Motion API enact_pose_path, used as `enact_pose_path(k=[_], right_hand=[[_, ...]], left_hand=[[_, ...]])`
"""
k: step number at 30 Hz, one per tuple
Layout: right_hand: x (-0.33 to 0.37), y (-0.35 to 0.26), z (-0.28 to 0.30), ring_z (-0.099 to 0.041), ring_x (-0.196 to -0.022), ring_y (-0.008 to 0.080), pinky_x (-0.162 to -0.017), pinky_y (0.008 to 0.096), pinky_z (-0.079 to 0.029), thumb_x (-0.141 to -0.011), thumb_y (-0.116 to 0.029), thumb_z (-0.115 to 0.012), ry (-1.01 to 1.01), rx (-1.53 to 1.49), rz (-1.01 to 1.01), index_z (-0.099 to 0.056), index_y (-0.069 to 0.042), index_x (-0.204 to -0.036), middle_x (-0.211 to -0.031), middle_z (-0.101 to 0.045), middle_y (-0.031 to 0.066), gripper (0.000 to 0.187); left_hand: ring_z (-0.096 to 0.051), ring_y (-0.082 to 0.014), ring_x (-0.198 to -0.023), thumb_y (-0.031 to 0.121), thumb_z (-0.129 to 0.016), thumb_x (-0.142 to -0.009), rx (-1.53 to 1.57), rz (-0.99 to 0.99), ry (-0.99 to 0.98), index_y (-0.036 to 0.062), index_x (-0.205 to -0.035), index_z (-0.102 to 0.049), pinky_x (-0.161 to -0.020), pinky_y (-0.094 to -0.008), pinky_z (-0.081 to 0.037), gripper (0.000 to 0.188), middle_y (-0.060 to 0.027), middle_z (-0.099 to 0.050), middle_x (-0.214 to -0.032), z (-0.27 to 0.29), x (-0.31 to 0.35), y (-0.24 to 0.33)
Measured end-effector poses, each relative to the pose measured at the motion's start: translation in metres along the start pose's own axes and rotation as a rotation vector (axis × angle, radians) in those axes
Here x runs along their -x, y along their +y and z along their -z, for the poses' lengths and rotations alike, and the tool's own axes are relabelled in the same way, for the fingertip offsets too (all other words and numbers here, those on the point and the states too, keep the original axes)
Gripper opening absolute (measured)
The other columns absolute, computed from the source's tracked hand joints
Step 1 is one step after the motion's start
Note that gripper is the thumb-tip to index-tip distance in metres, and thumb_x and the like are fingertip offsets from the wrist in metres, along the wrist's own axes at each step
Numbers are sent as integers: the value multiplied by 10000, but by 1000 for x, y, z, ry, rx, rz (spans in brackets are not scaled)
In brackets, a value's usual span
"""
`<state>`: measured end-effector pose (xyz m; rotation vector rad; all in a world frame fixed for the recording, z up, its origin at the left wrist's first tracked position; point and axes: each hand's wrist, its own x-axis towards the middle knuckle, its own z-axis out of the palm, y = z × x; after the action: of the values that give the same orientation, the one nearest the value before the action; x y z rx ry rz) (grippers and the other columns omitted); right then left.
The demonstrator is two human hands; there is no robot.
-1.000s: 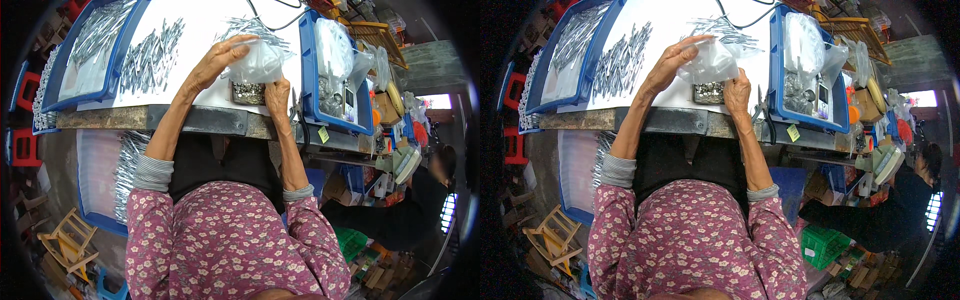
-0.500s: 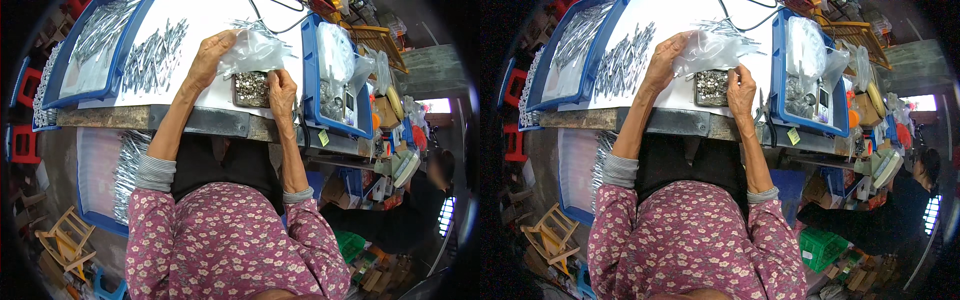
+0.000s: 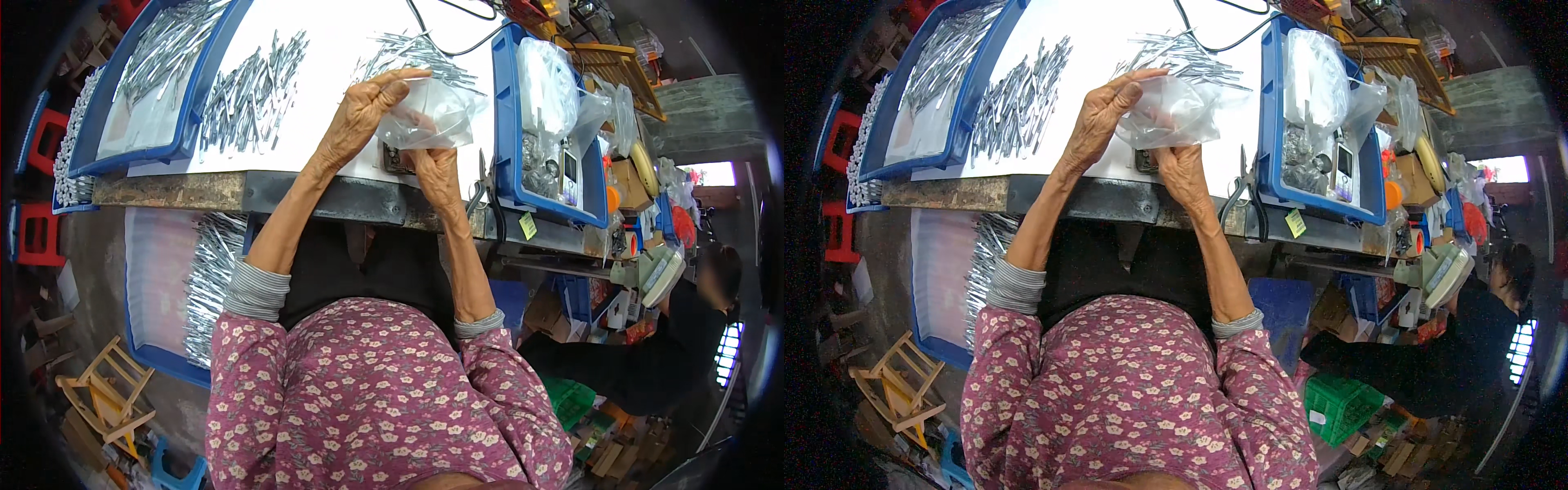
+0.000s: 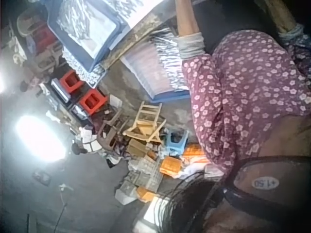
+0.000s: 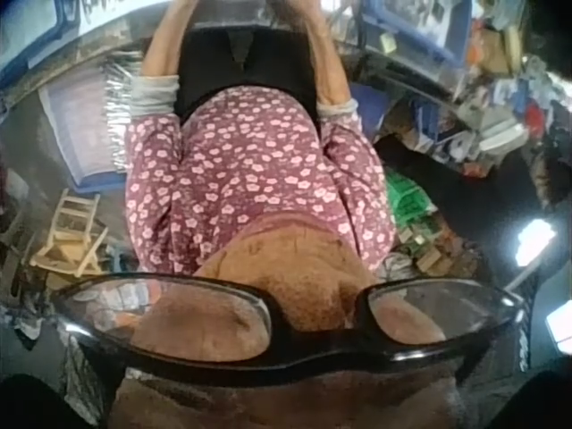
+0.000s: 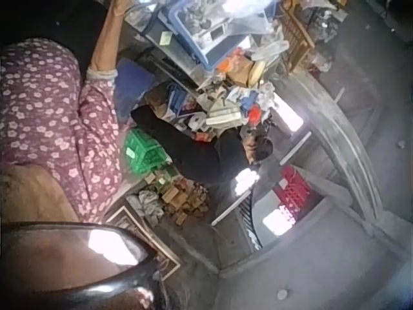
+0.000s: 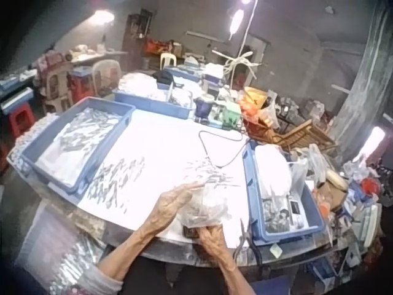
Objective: Inserting small metal pins into a metal jig.
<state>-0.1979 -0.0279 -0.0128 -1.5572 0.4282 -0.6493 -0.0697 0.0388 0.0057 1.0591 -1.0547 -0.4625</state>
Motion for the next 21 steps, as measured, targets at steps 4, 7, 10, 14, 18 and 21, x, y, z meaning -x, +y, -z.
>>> enact_pose_path(k=[4,7,10,14,18,21], right_hand=[[-3,2,4,-415,-532,46,-467,204,-344,-908,-152,-474,44,70,27,-531,-13,-1124,-632,-509,-20,262],[-4,2,2,-418,-526,46,-451,204,-341,-892,-121,-498,73,36,20,-524,-12,-1118,-651,-523,-16,252],[-7,-4,-2,-423,-519,45,-439,205,-338,-877,-96,-510,139,-32,107,-521,-14,-1102,-657,-531,-9,240],[-11,1,11,-454,-528,64,-452,229,-370,-854,-69,-513,84,222,37,-535,12,-1050,-664,-554,24,214],[-9,14,21,-463,-555,58,-468,200,-376,-842,-88,-546,155,471,61,-557,27,-1011,-691,-546,16,205],[-5,12,21,-463,-550,64,-459,214,-381,-835,-57,-528,185,415,126,-560,43,-961,-688,-551,21,164]], left_hand=[[-561,-205,-1016,459,-467,-857,23,27,10,103,-1092,-604,-898,-349,-434,449,-108,-611,-1050,-3,1,-2],[-565,-212,-1004,469,-464,-856,46,58,11,100,-1090,-604,-889,-347,-442,459,-111,-615,-1031,0,1,-5],[-571,-207,-988,489,-461,-851,54,79,10,99,-1094,-600,-882,-340,-446,480,-108,-622,-998,0,1,-5],[-582,-199,-962,495,-461,-849,88,110,42,93,-1096,-596,-871,-333,-451,491,-104,-627,-970,-3,-2,-7],[-587,-191,-931,480,-455,-858,80,115,133,76,-1092,-590,-809,-332,-494,486,-114,-623,-973,1,-6,-12],[-593,-188,-897,338,-476,-889,409,220,243,6,-1086,-559,-777,-306,-517,394,-112,-612,-974,5,-8,-13]])
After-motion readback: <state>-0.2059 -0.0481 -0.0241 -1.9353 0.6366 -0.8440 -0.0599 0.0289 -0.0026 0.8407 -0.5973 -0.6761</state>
